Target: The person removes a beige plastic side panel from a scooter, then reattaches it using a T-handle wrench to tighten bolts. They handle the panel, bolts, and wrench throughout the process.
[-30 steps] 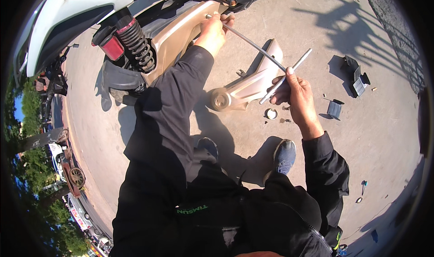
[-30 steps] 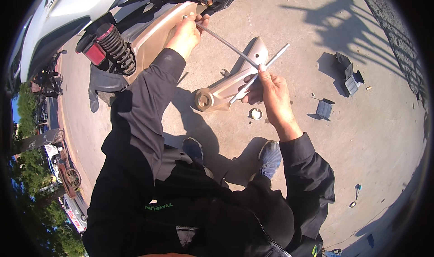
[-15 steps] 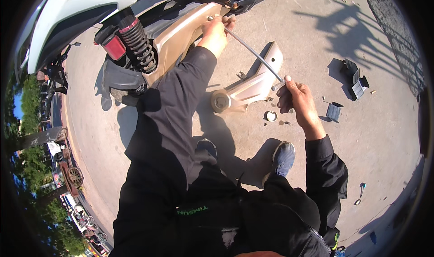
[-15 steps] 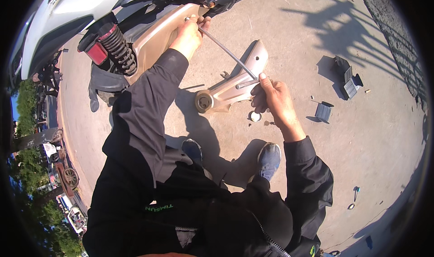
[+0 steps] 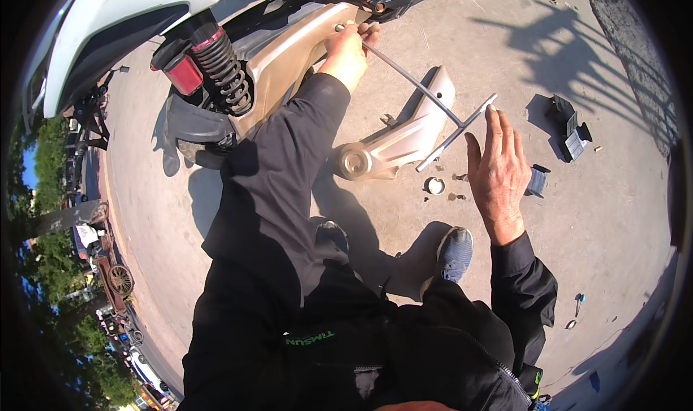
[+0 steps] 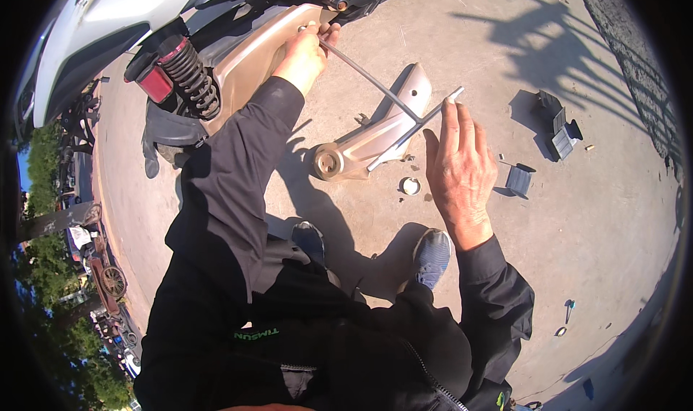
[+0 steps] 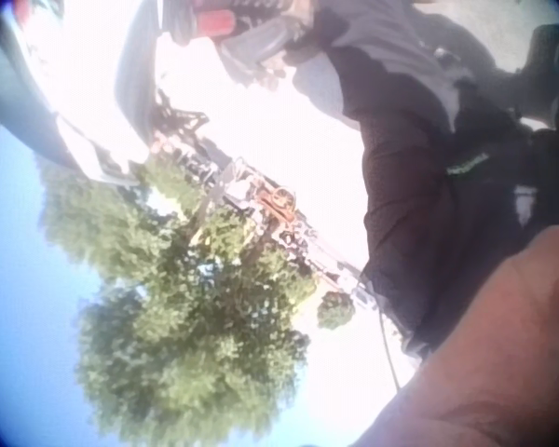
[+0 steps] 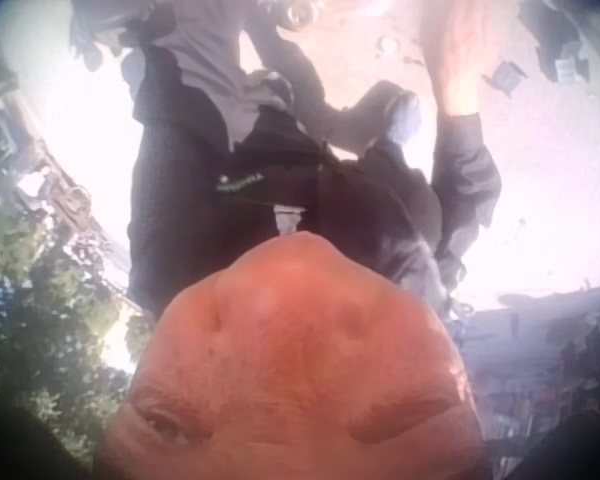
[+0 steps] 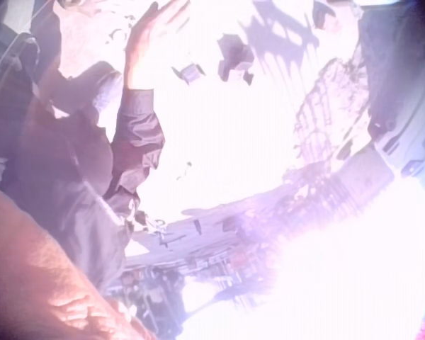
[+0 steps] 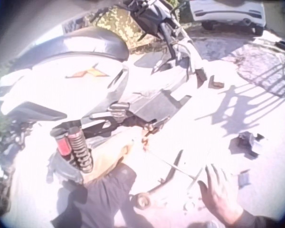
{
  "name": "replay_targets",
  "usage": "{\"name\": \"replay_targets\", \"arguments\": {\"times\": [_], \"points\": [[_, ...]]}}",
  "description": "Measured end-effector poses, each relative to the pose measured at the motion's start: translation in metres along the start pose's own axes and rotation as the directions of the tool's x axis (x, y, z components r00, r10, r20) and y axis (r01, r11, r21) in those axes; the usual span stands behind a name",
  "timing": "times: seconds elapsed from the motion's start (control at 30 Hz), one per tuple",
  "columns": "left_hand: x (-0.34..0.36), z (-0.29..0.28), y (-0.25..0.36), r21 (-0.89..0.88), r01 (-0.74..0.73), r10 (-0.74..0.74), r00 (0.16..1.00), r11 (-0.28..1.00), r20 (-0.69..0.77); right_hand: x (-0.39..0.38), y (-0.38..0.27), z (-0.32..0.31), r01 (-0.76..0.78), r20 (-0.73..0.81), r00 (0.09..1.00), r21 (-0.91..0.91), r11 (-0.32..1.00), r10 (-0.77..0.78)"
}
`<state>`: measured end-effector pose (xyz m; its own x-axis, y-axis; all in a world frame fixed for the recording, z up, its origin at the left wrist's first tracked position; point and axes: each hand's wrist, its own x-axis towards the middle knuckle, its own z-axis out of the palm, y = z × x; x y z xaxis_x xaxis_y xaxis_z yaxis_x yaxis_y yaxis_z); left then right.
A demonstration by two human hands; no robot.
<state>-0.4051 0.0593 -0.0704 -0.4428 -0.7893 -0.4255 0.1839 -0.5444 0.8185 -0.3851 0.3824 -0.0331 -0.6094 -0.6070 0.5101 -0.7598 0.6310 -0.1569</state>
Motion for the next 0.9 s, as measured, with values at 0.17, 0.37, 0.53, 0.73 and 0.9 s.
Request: {"name": "replay_targets", "arguments": {"times": [0.17, 0.37, 0.53, 0.73, 0.9], "points": [[-0.009, 0.004, -0.005, 0.028, 0.003, -0.004, 1.0, 1.0, 0.028, -0.008, 0.01, 0.029, -0.219, 0.431, 0.9, 0.334, 0.917, 0.058], [0.001, -0.003, -0.001, 0.02, -0.01, 0.009, 1.0, 1.0, 0.018, 0.003, 0.009, 0.027, -0.672, 0.682, 0.728, 0.694, 0.259, 0.063], [-0.01, 0.002, -0.002, 0.054, -0.068, 0.066, 0.997, 0.996, 0.037, 0.002, 0.004, 0.052, -0.59, 0.604, 0.796, 0.754, 0.289, 0.047], [-0.026, -0.027, -0.004, 0.179, -0.028, -0.029, 0.95, 0.983, 0.31, 0.023, 0.003, 0.058, -0.747, 0.743, 0.664, 0.656, -0.103, -0.086], [-0.101, -0.059, 0.011, 0.575, -0.051, -0.215, 0.898, 0.816, 0.385, 0.041, -0.003, 0.047, -0.74, 0.808, 0.583, 0.483, -0.468, -0.088]]}}
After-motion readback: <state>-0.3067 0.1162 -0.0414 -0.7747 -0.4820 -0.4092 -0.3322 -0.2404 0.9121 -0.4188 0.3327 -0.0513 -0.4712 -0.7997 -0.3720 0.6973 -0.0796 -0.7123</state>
